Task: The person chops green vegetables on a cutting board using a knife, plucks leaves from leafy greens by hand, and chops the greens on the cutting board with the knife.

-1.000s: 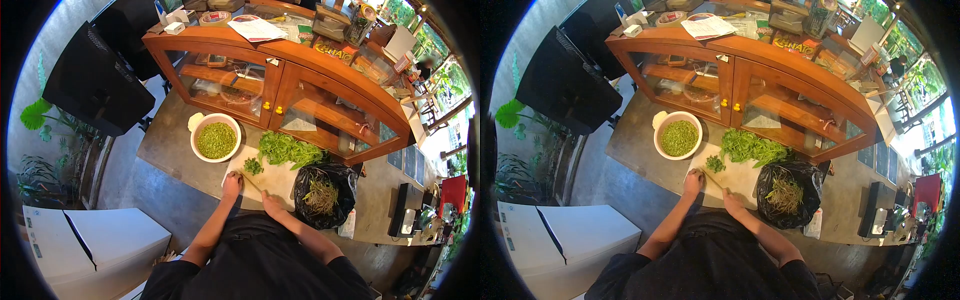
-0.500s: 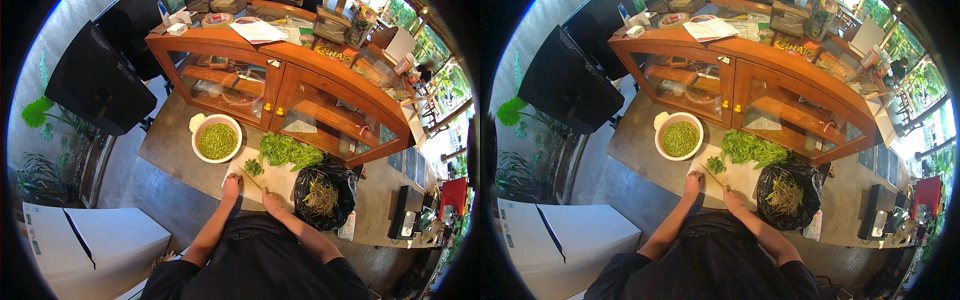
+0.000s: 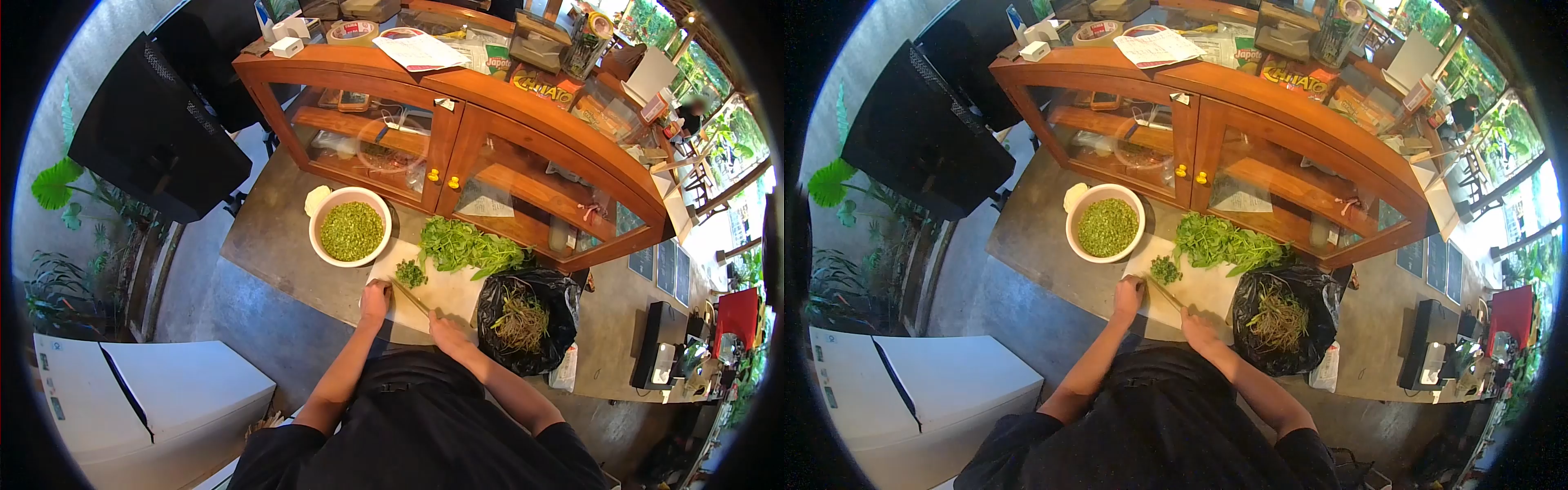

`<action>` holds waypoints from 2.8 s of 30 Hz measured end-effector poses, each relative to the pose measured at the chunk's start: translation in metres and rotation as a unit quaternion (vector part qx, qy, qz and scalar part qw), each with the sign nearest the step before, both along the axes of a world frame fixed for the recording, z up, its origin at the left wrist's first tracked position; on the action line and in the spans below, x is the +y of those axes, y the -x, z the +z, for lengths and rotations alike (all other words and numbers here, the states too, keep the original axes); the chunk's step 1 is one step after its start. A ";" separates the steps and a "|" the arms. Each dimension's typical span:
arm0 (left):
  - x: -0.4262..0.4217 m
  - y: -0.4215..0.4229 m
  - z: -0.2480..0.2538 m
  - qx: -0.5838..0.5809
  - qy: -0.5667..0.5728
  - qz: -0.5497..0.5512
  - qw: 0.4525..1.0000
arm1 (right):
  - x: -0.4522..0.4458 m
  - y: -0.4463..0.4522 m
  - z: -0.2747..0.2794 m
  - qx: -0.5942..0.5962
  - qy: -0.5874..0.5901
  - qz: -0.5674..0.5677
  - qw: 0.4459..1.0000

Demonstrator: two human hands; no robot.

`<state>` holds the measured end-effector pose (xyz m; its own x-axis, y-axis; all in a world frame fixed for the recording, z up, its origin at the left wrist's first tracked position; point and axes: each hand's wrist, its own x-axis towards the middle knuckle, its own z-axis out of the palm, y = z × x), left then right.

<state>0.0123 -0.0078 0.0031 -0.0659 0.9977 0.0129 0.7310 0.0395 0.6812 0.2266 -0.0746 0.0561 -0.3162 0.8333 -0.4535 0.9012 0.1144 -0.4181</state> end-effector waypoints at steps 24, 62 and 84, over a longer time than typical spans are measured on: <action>0.000 0.004 -0.003 0.006 -0.031 0.010 0.999 | -0.017 -0.002 -0.035 0.003 0.006 -0.005 1.000; 0.000 0.002 -0.004 0.004 0.020 -0.004 1.000 | -0.015 0.002 0.026 -0.049 0.050 0.008 0.998; -0.009 0.000 0.006 0.042 -0.025 -0.029 0.998 | -0.021 0.000 -0.029 -0.004 0.037 -0.020 0.999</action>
